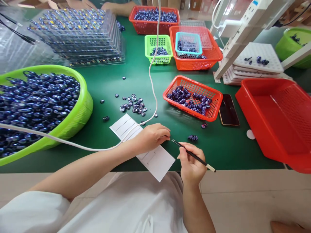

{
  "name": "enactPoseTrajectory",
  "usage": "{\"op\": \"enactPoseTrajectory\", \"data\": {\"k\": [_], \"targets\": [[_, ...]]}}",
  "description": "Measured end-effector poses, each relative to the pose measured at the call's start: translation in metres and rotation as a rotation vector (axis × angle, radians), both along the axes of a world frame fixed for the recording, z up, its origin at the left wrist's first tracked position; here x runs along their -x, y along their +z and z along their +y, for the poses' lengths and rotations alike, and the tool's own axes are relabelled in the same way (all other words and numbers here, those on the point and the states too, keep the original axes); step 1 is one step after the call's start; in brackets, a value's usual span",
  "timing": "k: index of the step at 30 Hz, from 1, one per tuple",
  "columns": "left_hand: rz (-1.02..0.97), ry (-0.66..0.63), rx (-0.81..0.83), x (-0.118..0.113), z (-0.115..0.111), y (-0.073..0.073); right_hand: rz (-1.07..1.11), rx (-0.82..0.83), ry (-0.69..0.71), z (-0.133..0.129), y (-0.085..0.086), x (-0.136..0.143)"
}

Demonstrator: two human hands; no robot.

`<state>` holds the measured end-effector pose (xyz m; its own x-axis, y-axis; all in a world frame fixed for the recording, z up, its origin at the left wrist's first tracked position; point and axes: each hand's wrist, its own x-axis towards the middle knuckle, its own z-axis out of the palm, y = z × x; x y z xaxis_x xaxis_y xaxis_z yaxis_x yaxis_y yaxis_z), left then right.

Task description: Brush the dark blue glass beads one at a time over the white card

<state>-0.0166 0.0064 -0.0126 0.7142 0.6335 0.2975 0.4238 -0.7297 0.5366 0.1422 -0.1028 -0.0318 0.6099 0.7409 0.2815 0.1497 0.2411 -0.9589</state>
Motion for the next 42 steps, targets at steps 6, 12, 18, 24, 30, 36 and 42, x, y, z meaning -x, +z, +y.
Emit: {"op": "enactPoseTrajectory", "data": {"k": [6,12,18,24,30,36,42], "targets": [[-0.081,0.047,0.042,0.031,-0.017,0.010,0.009,0.069,0.106,-0.004,0.001,-0.004],[-0.065,-0.014,0.070,0.064,-0.050,0.014,-0.201,0.401,0.468,-0.010,0.013,-0.006],[0.014,-0.024,0.011,0.073,-0.066,0.004,-0.263,0.526,0.603,0.000,0.022,-0.003],[-0.076,-0.023,0.032,0.072,-0.062,-0.005,-0.209,0.613,0.640,0.004,0.023,-0.004],[-0.150,-0.035,0.090,0.071,-0.059,-0.007,-0.208,0.693,0.643,0.006,0.029,-0.001],[-0.143,-0.036,0.111,0.071,-0.058,-0.007,-0.111,0.645,0.622,0.004,0.025,-0.004],[-0.116,0.059,0.175,0.071,-0.059,-0.008,0.043,0.558,0.567,0.002,0.021,-0.006]]}}
